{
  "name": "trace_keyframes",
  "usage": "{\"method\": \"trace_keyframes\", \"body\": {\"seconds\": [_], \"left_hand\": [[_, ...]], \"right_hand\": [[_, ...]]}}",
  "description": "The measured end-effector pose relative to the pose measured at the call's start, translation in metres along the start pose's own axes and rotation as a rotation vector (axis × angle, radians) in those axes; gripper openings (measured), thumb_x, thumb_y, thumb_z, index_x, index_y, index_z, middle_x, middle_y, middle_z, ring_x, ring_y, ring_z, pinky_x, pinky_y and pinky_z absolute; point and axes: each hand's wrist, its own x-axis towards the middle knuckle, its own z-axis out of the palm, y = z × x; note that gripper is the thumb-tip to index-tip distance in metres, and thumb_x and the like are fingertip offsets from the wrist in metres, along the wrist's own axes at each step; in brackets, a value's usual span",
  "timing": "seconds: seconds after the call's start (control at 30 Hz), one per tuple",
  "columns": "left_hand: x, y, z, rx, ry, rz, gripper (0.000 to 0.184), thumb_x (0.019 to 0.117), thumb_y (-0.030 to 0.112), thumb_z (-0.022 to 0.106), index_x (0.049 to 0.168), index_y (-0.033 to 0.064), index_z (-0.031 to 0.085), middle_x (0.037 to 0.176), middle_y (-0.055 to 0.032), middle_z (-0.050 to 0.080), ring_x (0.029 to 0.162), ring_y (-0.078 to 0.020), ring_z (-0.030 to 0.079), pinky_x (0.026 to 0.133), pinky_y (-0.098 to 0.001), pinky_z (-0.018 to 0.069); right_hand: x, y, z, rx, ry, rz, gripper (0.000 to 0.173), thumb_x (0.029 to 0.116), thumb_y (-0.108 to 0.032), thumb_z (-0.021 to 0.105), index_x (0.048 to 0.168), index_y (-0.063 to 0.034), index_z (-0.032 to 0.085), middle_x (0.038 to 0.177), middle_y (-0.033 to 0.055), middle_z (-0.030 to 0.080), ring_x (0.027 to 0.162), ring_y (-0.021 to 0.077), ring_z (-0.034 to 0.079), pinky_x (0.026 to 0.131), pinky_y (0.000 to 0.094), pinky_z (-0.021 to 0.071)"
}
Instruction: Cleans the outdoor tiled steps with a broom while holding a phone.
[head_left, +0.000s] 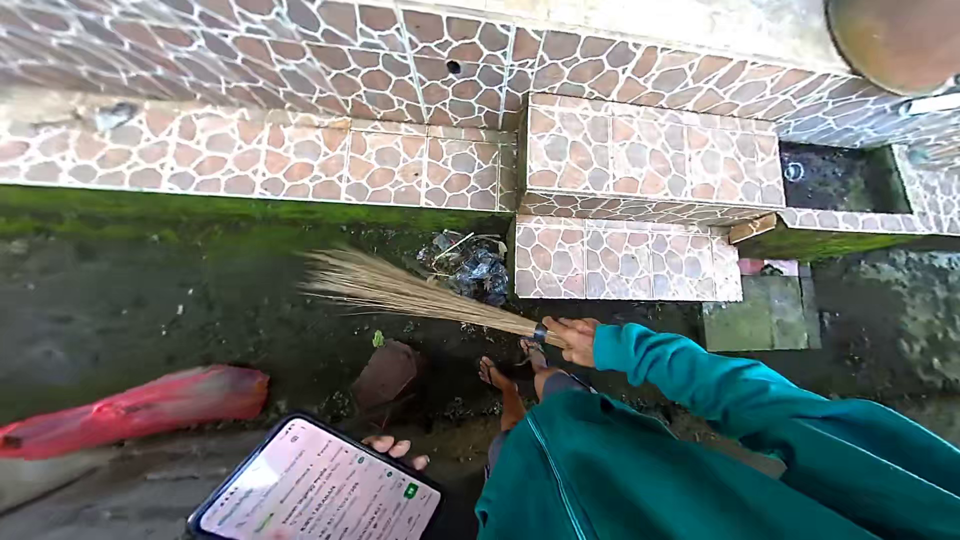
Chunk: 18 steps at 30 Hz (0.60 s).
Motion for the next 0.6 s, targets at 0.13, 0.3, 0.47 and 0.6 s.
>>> {"method": "trace_keyframes", "body": {"seconds": [0.13, 0.3, 0.47, 0.6], "left_hand": [[0.017, -0.020, 0.022, 0.001, -0.122, -0.065, 0.097, 0.0773, 0.087, 0.050, 0.126, 0.0048, 0.067, 0.117, -0.0157, 0.070, 0.107, -0.0305, 0.070, 0.091, -0.0523, 0.0570], [-0.001, -0.057, 0.041, 0.040, -0.115, -0.079, 0.089, 0.0827, 0.078, 0.054, 0.129, 0.0031, 0.066, 0.121, -0.0202, 0.069, 0.111, -0.0358, 0.068, 0.095, -0.0547, 0.0552], [-0.020, -0.113, 0.065, 0.110, 0.076, -0.047, 0.095, 0.0789, 0.086, 0.049, 0.126, 0.0054, 0.065, 0.118, -0.0139, 0.069, 0.108, -0.0288, 0.068, 0.092, -0.0484, 0.0562], [-0.005, -0.157, 0.105, 0.171, 0.028, -0.080, 0.097, 0.0773, 0.088, 0.047, 0.127, 0.0066, 0.063, 0.117, -0.0121, 0.068, 0.107, -0.0272, 0.068, 0.092, -0.0476, 0.0559]], "right_hand": [[0.011, 0.015, -0.006, -0.028, 0.093, 0.079, 0.074, 0.1013, -0.018, 0.058, 0.165, -0.0168, 0.019, 0.154, 0.0279, 0.044, 0.120, 0.0505, 0.061, 0.099, 0.0663, 0.0471], [0.043, 0.207, 0.038, 0.097, 0.062, 0.502, 0.070, 0.0981, -0.013, 0.064, 0.159, -0.0008, 0.031, 0.147, 0.0332, 0.050, 0.138, 0.0502, 0.048, 0.115, 0.0668, 0.0343], [-0.008, 0.187, 0.019, 0.038, 0.021, 0.392, 0.074, 0.0972, -0.016, 0.064, 0.161, -0.0041, 0.027, 0.143, 0.0312, 0.054, 0.132, 0.0491, 0.053, 0.110, 0.0677, 0.0379], [-0.016, 0.257, 0.056, 0.149, 0.055, 0.392, 0.076, 0.0972, -0.017, 0.064, 0.163, -0.0146, 0.027, 0.152, 0.0291, 0.046, 0.132, 0.0512, 0.052, 0.107, 0.0699, 0.0398]]}}
